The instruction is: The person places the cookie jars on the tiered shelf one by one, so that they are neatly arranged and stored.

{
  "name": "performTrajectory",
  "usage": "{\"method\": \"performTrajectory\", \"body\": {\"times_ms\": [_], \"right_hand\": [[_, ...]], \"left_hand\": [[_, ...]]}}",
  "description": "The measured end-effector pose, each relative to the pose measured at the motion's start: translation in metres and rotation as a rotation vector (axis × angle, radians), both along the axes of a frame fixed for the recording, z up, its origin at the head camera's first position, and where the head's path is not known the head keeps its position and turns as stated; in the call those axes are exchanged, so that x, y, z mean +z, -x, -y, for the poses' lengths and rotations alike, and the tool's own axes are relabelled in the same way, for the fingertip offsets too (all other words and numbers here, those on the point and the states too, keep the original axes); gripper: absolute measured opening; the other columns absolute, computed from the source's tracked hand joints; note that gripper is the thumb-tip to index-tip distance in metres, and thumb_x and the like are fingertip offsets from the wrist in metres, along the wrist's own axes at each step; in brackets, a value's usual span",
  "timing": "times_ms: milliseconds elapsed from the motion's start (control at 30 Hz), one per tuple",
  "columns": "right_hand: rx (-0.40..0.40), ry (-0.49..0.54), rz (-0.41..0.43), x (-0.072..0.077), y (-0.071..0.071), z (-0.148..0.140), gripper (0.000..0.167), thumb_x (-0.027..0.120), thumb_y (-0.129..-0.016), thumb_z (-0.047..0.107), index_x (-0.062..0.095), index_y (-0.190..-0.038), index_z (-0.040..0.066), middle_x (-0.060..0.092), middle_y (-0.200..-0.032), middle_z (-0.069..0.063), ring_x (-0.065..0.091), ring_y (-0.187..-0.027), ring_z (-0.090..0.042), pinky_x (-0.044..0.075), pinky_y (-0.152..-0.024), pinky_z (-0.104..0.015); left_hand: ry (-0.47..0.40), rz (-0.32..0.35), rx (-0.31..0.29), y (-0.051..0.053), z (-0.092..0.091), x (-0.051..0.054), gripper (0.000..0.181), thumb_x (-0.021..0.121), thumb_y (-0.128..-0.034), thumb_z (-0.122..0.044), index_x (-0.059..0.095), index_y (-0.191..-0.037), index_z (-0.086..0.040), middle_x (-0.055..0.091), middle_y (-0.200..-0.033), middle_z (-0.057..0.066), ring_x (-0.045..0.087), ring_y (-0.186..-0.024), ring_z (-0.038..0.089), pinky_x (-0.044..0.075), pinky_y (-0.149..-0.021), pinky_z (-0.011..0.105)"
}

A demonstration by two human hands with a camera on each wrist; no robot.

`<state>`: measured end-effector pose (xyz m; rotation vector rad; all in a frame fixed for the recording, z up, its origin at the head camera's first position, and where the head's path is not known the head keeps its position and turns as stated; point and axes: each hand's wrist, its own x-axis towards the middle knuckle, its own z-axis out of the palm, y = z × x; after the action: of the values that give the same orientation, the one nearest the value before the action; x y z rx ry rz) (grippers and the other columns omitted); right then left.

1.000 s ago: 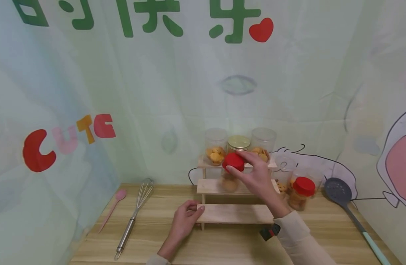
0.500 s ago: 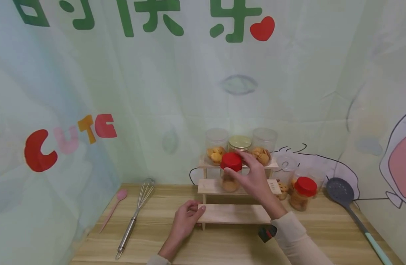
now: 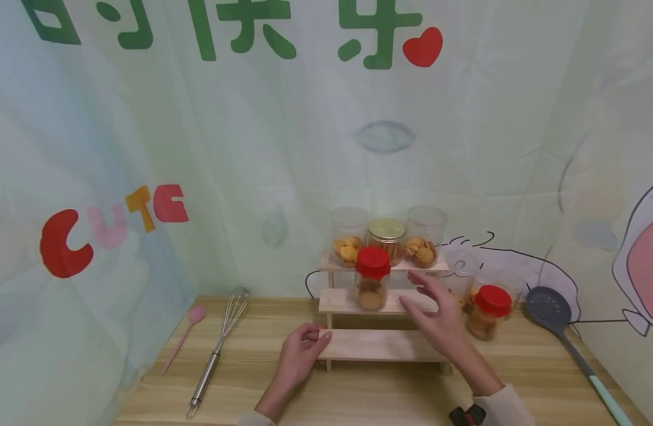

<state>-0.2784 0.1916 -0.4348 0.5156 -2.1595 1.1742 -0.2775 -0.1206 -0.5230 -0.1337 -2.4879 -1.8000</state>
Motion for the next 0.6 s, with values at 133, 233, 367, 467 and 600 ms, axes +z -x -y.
{"method": "performTrajectory", "body": {"times_ms": [133,233,367,467,600], "right_hand": [[-0.069,-0.008,0.005,-0.008,-0.011,-0.021,0.052,0.086,-0.092,0.006,0.068,-0.141,0.010,0.074,-0.137,-0.011,0.070,-0.124,-0.028,0.048,-0.104,-0.006],[-0.108,0.005,0.029,-0.012,-0.018,-0.039,0.050,0.085,-0.093,0.007,0.068,-0.141,0.009,0.074,-0.137,-0.013,0.070,-0.122,-0.019,0.047,-0.102,-0.005],[-0.171,0.057,0.087,-0.016,-0.024,-0.063,0.049,0.083,-0.096,0.007,0.067,-0.142,0.006,0.073,-0.135,-0.017,0.067,-0.112,0.007,0.047,-0.096,-0.001],[-0.232,0.095,0.127,-0.017,-0.022,-0.079,0.047,0.080,-0.098,0.009,0.066,-0.143,0.005,0.072,-0.136,-0.019,0.061,-0.109,0.015,0.047,-0.093,0.000],[-0.360,0.104,0.149,-0.019,-0.016,-0.098,0.046,0.079,-0.100,0.015,0.066,-0.144,0.007,0.070,-0.138,-0.018,0.067,-0.113,-0.007,0.046,-0.090,0.000]], "left_hand": [[-0.018,-0.001,-0.005,0.000,0.000,0.000,0.044,0.079,-0.1008,-0.034,0.070,-0.126,0.001,0.070,-0.106,0.013,0.075,-0.093,0.020,0.059,-0.069,0.023],[-0.023,0.001,-0.006,-0.001,-0.002,-0.002,0.043,0.079,-0.1009,-0.033,0.070,-0.126,0.002,0.070,-0.106,0.013,0.075,-0.093,0.020,0.059,-0.070,0.023],[-0.011,-0.002,-0.004,-0.001,-0.002,-0.002,0.042,0.078,-0.1011,-0.032,0.070,-0.125,0.002,0.071,-0.106,0.014,0.076,-0.095,0.020,0.060,-0.072,0.022],[-0.006,-0.008,0.007,-0.001,-0.002,-0.001,0.042,0.078,-0.1011,-0.033,0.071,-0.125,0.001,0.071,-0.106,0.013,0.076,-0.094,0.020,0.061,-0.071,0.023],[-0.008,-0.015,0.009,0.000,-0.001,0.000,0.042,0.078,-0.1010,-0.033,0.071,-0.124,0.001,0.071,-0.105,0.014,0.075,-0.092,0.019,0.060,-0.072,0.023]]}}
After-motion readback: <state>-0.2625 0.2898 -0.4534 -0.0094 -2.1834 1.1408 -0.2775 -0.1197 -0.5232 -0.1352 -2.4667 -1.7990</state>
